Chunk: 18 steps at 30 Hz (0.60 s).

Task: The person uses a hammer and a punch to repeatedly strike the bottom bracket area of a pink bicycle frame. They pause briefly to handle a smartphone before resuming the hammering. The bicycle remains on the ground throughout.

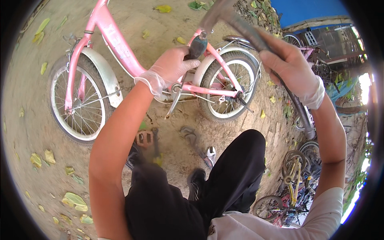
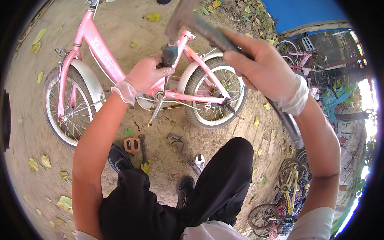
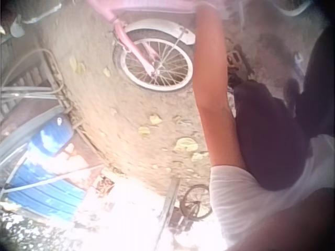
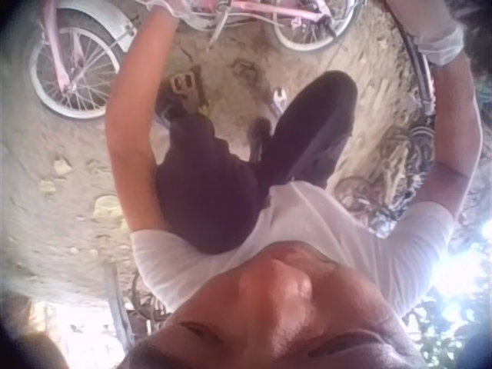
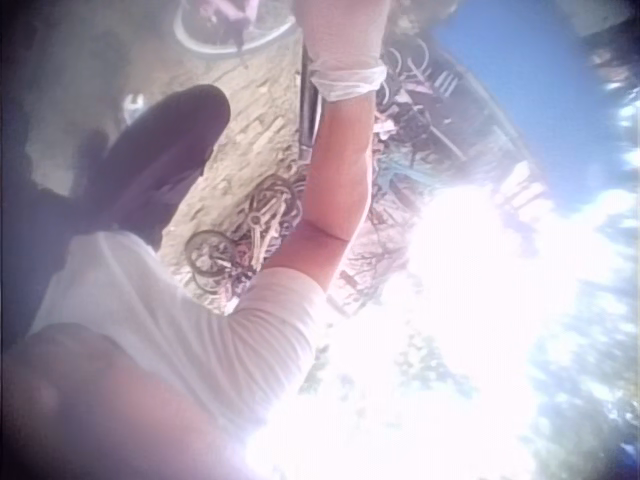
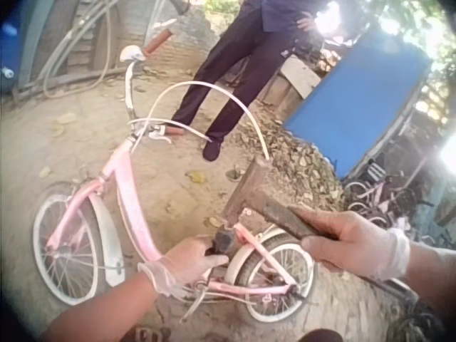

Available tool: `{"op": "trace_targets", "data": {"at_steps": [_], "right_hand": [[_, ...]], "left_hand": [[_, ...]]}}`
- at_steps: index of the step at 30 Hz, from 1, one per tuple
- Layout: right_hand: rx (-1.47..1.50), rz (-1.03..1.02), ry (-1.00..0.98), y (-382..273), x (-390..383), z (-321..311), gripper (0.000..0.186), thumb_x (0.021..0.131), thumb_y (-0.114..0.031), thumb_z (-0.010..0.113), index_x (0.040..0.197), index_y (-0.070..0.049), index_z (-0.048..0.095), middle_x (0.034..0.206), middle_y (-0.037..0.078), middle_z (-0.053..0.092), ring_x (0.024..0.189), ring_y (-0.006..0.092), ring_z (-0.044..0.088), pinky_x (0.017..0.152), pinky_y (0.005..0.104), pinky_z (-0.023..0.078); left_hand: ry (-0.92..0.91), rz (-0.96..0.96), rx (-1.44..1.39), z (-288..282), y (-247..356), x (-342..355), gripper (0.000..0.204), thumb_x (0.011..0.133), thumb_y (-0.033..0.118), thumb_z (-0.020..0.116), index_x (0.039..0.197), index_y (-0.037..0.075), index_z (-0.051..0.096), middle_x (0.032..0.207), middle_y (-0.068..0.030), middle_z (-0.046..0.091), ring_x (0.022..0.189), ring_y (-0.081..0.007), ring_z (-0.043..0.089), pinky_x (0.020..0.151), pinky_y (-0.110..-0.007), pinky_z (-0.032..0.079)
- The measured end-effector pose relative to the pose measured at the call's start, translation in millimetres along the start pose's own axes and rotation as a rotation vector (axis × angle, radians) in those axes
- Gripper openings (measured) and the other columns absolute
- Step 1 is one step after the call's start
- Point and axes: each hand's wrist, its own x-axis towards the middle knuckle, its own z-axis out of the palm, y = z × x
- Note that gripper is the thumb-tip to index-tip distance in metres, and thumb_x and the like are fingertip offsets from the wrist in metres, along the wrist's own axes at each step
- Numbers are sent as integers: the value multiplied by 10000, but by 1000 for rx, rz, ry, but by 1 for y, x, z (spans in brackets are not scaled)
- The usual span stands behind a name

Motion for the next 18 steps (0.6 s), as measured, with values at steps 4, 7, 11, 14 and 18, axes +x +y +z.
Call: {"op": "trace_targets", "data": {"at_steps": [4, 7, 11, 14, 18], "right_hand": [[-19, 1, -19, 12, 2, -7, 561, 1007, -190, 551, 1520, -75, 355, 694, -35, 484, 503, 32, 425, 468, 187, 353], [-3, 26, -17, 21, -3, -4, 558, 1005, -201, 555, 1512, -67, 368, 680, -35, 479, 498, 36, 421, 463, 188, 350], [113, 76, 62, 33, -18, 8, 556, 1006, -206, 559, 1510, -66, 371, 695, -24, 512, 506, 41, 450, 459, 183, 363], [312, 103, 225, 41, -28, 12, 542, 1007, -196, 557, 1505, -72, 382, 720, -2, 545, 513, 45, 469, 464, 180, 378], [297, 85, 314, 53, -33, 5, 535, 996, -198, 591, 1471, -22, 420, 706, -22, 527, 516, 34, 464, 450, 184, 367]], "left_hand": [[-57, -46, 82, 3, 2, 11, 425, 883, 263, 702, 1161, -49, 627, 1050, -172, 707, 959, -231, 656, 908, -345, 484], [-34, 38, -29, 10, -1, 20, 381, 880, 233, 696, 1144, -38, 646, 994, -203, 703, 915, -242, 660, 878, -361, 491], [-222, -29, 208, 23, -5, 26, 324, 871, 203, 689, 1060, -57, 649, 899, -199, 693, 807, -253, 655, 790, -375, 507], [-234, 6, 172, 29, -3, 19, 316, 868, 199, 692, 1042, -59, 642, 869, -190, 685, 769, -252, 651, 757, -376, 511], [-194, 27, 187, 25, 10, 28, 342, 875, 192, 689, 1094, -65, 637, 978, -173, 697, 890, -239, 654, 835, -357, 504]]}}
